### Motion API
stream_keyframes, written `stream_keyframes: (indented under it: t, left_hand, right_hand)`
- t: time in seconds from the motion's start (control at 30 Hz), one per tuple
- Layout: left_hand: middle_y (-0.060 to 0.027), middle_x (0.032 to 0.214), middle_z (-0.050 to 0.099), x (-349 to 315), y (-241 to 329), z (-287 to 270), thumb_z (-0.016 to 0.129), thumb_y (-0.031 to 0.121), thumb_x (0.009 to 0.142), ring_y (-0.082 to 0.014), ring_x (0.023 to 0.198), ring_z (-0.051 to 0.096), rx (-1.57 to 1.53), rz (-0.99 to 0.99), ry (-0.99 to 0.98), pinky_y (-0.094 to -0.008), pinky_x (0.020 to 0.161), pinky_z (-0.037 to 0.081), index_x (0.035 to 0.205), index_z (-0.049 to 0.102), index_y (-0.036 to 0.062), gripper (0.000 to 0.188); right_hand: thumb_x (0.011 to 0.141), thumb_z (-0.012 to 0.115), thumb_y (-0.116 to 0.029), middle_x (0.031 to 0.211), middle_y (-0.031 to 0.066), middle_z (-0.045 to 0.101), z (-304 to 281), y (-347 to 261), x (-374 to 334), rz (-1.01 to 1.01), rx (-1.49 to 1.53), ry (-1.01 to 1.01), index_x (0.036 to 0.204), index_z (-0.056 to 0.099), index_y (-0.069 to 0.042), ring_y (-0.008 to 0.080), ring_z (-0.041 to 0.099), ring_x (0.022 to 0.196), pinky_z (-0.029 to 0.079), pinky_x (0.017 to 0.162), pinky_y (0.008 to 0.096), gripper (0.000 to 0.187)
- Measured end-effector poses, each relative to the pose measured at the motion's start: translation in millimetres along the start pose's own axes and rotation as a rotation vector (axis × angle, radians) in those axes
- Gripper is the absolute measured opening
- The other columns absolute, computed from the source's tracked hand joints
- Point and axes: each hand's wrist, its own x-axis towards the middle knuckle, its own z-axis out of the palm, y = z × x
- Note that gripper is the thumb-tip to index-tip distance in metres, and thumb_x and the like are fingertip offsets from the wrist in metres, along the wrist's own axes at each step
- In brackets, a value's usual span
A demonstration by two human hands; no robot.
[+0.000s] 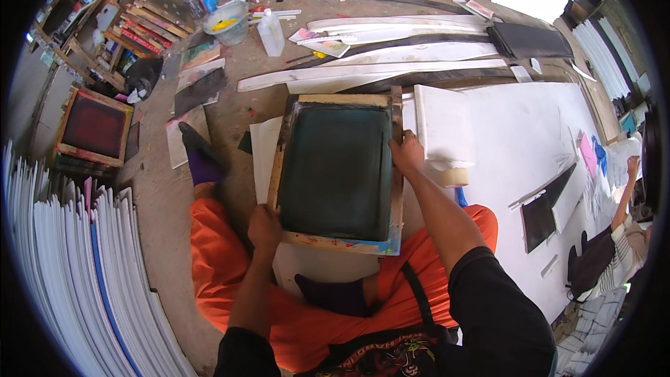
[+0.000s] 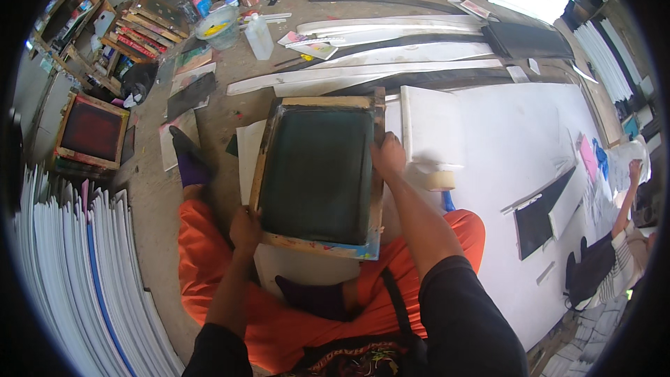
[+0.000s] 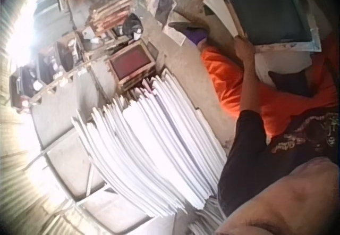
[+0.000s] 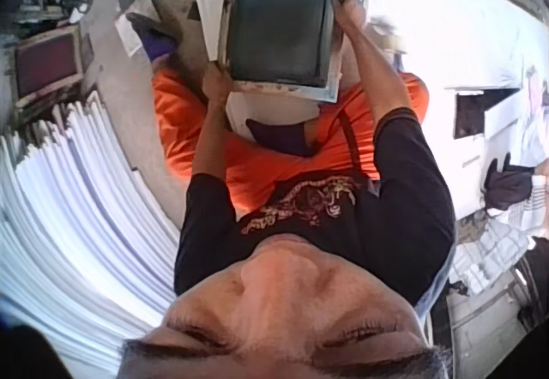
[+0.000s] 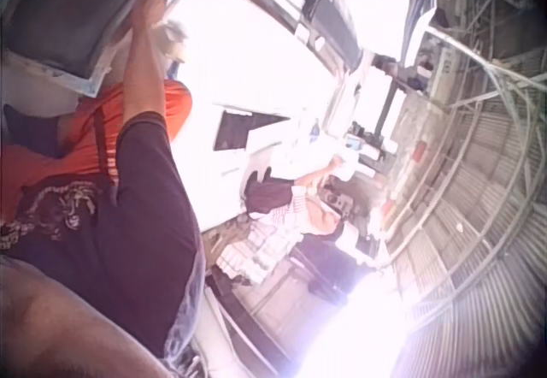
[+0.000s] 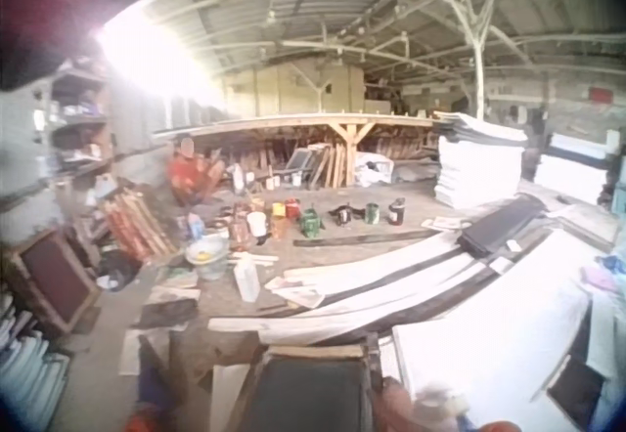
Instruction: The person sits on the floor and applies masking tape to the edges of a wooden screen printing frame. They repeatedly tear strips of tape, align them along the frame's perimeter, and press them down to secure the mesh. The person works methodically around the frame, ensuring the tape adheres smoothly to the edges.
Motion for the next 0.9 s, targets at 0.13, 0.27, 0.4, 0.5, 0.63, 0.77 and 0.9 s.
stream_keyframes:
  t: [0.13, 0.27, 0.4, 0.5, 0.63, 0.77, 0.9]
  left_hand:
    - [-0.0233, 0.112, 0.071, -30, 13, 8, 0.071, 0.038, 0.100, -0.0437, 0.107, 0.069, -0.056, -0.095, -0.035, -0.0527, 0.091, 0.054, 0.121, 0.060, 0.0018, 0.043]
    - [-0.0232, 0.114, 0.070, -42, 24, 18, 0.072, 0.041, 0.098, -0.0428, 0.108, 0.070, -0.043, -0.114, -0.121, -0.0522, 0.090, 0.054, 0.124, 0.056, 0.0013, 0.050]
    - [-0.0245, 0.119, 0.067, -38, 24, 9, 0.071, 0.045, 0.099, -0.0432, 0.111, 0.068, -0.074, -0.028, -0.081, -0.0528, 0.090, 0.054, 0.129, 0.054, 0.0004, 0.056]
    - [-0.0266, 0.123, 0.063, -16, 28, 25, 0.067, 0.045, 0.101, -0.0452, 0.110, 0.067, -0.093, 0.122, 0.034, -0.0538, 0.089, 0.055, 0.135, 0.051, -0.0009, 0.060]
    - [-0.0280, 0.134, 0.055, 2, 38, 41, 0.056, 0.043, 0.108, -0.0471, 0.114, 0.064, -0.064, 0.023, -0.068, -0.0534, 0.096, 0.054, 0.145, 0.043, -0.0025, 0.061]
    - [-0.0287, 0.133, 0.054, 0, 39, 44, 0.051, 0.041, 0.111, -0.0485, 0.113, 0.063, -0.058, 0.018, -0.079, -0.0543, 0.094, 0.054, 0.145, 0.040, -0.0049, 0.058]
    - [-0.0295, 0.133, 0.054, 0, 40, 42, 0.050, 0.041, 0.111, -0.0493, 0.114, 0.063, -0.089, 0.038, -0.076, -0.0548, 0.093, 0.053, 0.145, 0.040, -0.0052, 0.059]
  right_hand:
    - [0.089, 0.070, -0.034, 0.111, 0.0236, 0.072, 13, -11, 27, -0.109, -0.022, -0.003, 0.115, 0.064, 0.000, 0.0441, 0.071, 0.103, 0.056, 0.090, 0.0549, 0.043]
    - [0.093, 0.071, -0.037, 0.123, 0.0233, 0.069, 20, -10, 40, -0.028, -0.106, -0.129, 0.127, 0.062, -0.002, 0.0419, 0.069, 0.111, 0.056, 0.092, 0.0546, 0.050]
    - [0.099, 0.064, -0.046, 0.153, 0.0222, 0.052, 15, -36, 23, -0.044, -0.144, -0.079, 0.145, 0.056, -0.018, 0.0416, 0.049, 0.142, 0.046, 0.111, 0.0577, 0.055]
    - [0.104, 0.054, -0.056, 0.173, 0.0220, 0.023, 36, -43, 27, -0.260, -0.413, 0.009, 0.159, 0.047, -0.030, 0.0424, 0.017, 0.161, 0.024, 0.125, 0.0625, 0.061]
    - [0.109, 0.036, -0.063, 0.178, 0.0204, 0.002, 53, -62, 48, -0.340, -0.511, -0.119, 0.165, 0.039, -0.029, 0.0388, -0.005, 0.164, 0.011, 0.128, 0.0638, 0.066]
    - [0.109, 0.034, -0.063, 0.178, 0.0207, 0.003, 54, -71, 63, -0.281, -0.621, -0.143, 0.164, 0.041, -0.023, 0.0387, -0.004, 0.164, 0.011, 0.128, 0.0643, 0.068]
    - [0.110, 0.031, -0.062, 0.177, 0.0222, 0.004, 58, -66, 67, -0.241, -0.645, -0.120, 0.164, 0.040, -0.018, 0.0393, -0.006, 0.164, 0.011, 0.127, 0.0650, 0.071]
